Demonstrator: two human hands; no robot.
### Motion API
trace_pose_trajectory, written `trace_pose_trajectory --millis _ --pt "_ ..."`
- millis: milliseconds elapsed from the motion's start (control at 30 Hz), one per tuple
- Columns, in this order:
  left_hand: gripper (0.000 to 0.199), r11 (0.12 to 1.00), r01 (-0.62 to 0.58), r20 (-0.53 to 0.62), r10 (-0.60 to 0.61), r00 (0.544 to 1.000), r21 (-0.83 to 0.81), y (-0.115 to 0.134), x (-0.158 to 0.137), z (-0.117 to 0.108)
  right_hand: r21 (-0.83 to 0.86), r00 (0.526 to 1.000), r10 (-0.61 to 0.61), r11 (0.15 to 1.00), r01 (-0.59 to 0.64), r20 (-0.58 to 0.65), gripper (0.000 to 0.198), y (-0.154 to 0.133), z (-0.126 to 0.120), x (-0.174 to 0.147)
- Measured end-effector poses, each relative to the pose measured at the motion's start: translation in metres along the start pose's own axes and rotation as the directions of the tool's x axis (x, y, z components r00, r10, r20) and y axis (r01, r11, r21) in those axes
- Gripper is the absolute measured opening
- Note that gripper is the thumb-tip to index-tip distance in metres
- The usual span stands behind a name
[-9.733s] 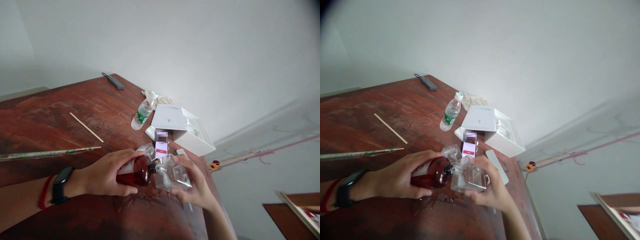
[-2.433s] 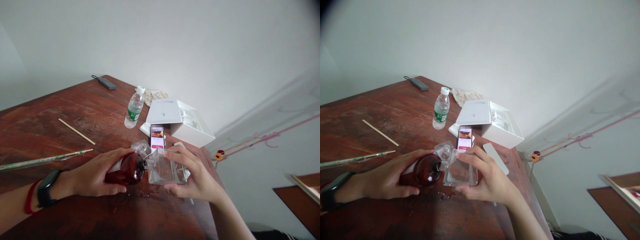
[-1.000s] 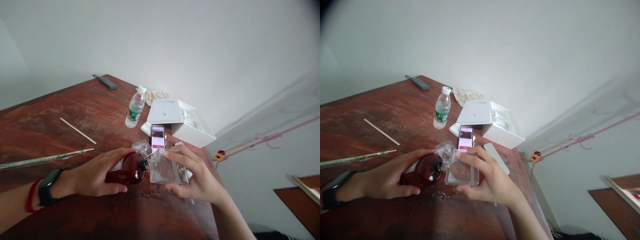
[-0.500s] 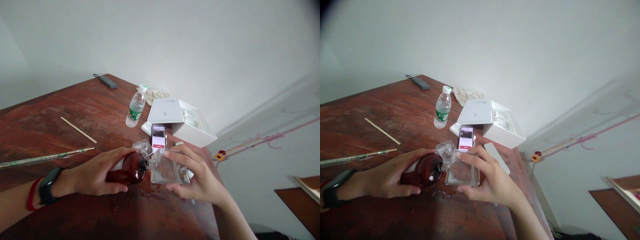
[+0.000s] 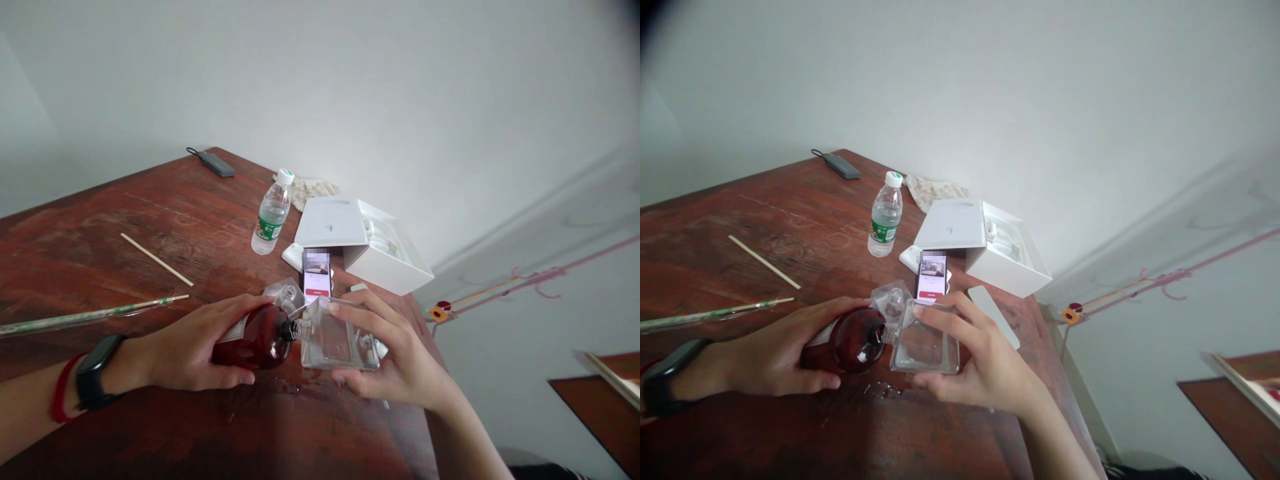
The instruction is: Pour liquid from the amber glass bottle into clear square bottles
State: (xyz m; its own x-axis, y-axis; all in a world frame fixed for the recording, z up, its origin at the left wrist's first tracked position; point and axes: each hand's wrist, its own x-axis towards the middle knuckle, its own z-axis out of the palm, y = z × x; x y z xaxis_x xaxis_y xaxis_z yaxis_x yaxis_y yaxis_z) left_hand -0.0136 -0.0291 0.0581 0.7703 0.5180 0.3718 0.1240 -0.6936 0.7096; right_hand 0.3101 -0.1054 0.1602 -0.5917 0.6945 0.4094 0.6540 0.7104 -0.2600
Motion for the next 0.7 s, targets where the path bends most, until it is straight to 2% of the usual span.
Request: trace_pose_trajectory --millis 300,700 --pt "0.093 1.000 -0.003 -0.011 0.003 1.000 0.014 -0.0017 -0.0008 0.0001 -0.008 1.000 -0.005 1.000 0.005 0.003 0.061 -0.0022 -0.0016 0.0022" --pt "0.091 1.000 0.015 0.002 -0.015 1.000 -0.006 0.0000 -0.0017 0.0005 -0.013 1.000 0.010 1.000 -0.010 0.005 0.066 -0.0016 -0.0009 0.0004"
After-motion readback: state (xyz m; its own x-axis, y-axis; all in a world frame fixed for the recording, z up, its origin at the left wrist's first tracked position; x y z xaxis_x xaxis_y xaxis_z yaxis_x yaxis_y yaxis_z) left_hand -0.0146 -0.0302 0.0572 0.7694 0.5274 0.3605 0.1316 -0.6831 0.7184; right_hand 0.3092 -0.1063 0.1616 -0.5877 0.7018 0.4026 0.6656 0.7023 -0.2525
